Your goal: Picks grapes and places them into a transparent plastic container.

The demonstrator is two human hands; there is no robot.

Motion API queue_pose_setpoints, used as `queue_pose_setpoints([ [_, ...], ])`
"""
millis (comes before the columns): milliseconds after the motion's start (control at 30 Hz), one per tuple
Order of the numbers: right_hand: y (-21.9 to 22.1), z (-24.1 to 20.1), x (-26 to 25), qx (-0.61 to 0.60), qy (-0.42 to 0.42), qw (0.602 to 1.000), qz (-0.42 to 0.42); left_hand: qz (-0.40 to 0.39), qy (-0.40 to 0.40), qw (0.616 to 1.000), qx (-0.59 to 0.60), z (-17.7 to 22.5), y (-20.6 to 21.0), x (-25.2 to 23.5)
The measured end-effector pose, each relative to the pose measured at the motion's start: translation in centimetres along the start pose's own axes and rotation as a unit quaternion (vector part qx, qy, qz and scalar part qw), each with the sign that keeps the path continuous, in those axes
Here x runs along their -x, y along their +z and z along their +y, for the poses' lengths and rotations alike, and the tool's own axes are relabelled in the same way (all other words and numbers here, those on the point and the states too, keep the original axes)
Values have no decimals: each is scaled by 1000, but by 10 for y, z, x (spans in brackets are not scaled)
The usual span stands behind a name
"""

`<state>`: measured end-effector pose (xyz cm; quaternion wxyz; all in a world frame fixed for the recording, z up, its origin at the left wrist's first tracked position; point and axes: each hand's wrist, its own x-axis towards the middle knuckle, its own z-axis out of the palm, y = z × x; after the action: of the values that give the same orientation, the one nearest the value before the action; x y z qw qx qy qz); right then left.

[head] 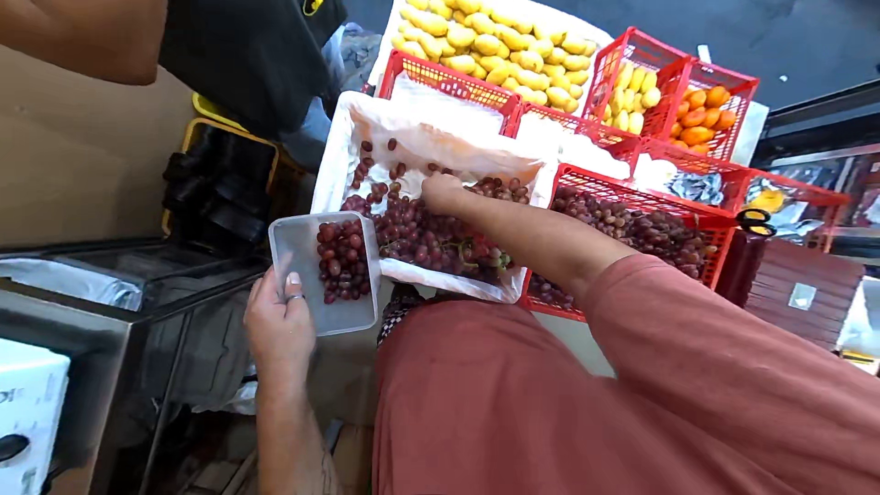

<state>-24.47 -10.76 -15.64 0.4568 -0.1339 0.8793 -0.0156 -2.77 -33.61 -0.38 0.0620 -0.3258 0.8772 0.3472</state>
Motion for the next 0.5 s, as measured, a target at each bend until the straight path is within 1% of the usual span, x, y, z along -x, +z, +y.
queue_pose_setpoints([
  [67,-2,-2,5,7,-4,1000,-13,1,-4,1000,1,1,0,0],
  [167,-8,6,-1,16,-25,999,-36,4,-2,1000,2,0,0,-1],
  [300,-2,28,-19,14,-88,996,-26,4,4,1000,1,-2,2,-1],
  [400,-5,49,-27,-44,-134,990,-12,8,6,1000,2,-3,2,0],
  [500,-1,61,-29,-53,-185,981,-14,8,9,1000,-4,-1,1,1],
])
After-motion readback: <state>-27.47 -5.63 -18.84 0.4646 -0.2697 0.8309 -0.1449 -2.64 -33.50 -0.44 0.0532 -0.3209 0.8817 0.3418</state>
